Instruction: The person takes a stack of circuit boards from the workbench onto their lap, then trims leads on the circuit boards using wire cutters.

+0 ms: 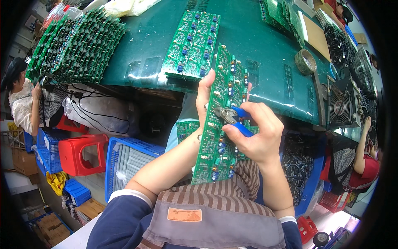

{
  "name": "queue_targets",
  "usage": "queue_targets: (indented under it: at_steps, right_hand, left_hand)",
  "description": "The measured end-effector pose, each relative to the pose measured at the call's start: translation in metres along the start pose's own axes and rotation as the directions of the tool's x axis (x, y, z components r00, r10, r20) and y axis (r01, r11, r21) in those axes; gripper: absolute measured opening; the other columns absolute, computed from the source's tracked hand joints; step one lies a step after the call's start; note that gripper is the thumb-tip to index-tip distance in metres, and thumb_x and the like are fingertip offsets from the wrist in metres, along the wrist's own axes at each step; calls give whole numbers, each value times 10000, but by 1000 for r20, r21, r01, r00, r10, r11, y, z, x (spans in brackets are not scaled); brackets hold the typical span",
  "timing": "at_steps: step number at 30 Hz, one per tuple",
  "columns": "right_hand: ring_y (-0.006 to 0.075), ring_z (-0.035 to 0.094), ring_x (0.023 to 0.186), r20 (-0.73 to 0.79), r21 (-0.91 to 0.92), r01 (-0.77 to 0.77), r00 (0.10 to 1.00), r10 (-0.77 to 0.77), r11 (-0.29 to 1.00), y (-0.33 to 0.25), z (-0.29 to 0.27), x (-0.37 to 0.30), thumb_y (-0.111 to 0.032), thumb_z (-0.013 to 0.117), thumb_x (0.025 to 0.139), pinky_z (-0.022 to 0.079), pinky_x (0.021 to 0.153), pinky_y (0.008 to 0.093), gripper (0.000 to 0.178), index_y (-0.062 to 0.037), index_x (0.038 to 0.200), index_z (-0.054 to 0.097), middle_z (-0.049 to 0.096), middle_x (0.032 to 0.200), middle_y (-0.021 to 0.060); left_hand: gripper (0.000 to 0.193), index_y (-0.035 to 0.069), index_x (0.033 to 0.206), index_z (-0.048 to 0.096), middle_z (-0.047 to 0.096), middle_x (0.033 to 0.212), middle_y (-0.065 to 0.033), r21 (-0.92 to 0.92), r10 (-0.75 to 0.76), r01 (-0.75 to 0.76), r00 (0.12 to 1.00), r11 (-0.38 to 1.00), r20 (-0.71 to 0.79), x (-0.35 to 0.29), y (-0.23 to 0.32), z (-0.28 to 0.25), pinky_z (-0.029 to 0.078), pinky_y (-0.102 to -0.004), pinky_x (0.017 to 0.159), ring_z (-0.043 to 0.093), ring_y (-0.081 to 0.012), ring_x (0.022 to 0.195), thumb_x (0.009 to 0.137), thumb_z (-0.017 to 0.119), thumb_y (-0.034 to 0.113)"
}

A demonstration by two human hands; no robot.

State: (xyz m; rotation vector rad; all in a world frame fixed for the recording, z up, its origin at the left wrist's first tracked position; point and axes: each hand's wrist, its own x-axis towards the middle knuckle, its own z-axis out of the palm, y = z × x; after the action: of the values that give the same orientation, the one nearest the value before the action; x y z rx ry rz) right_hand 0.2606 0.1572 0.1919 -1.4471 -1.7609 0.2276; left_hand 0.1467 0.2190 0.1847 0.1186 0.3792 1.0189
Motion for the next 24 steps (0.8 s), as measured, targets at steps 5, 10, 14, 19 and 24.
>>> queue_targets:
  at_steps: [5,10,14,19,24]
  right_hand:
    - [308,651,785,-22,1,42,999,-42,999,-1,0,3,-399,891,661,515,735,391,525,-14,946,676,666,837,125]
    - [288,653,726,-11,15,49,999,-49,999,-3,1,4,-400,894,655,522,691,379,504,-22,916,686,664,789,105]
    - [273,653,681,-18,16,65,998,-65,998,-2,0,1,-421,899,646,527,654,368,513,-24,897,693,660,758,96]
    - [282,658,686,-19,18,21,1000,-20,1000,0,-7,-2,-419,906,637,532,651,368,520,-25,903,694,663,768,107]
    - [301,606,722,-102,-107,4,995,-15,994,12,-6,10,-383,873,696,491,685,403,492,-33,967,658,613,785,114]
  left_hand:
    - [491,93,1000,654,691,883,-49,-7,-5,4,1000,1000,-10,2,0,-1,556,-328,756,676,-159,811,970,470,547]
    - [498,92,1001,655,691,881,-49,1,-15,15,1000,1000,-5,0,1,0,554,-325,745,672,-158,789,964,477,556]
    - [509,87,1009,653,691,891,-52,0,-19,19,1000,1000,-1,-1,0,-1,550,-321,745,669,-155,794,962,478,563]
    - [534,74,1051,649,688,940,-69,1,-6,6,1000,1000,12,-6,-4,-1,544,-327,787,667,-165,848,963,472,570]
    - [540,54,1128,639,692,991,-81,10,-43,42,995,999,94,-14,-7,-6,540,-334,813,667,-179,895,992,431,533]
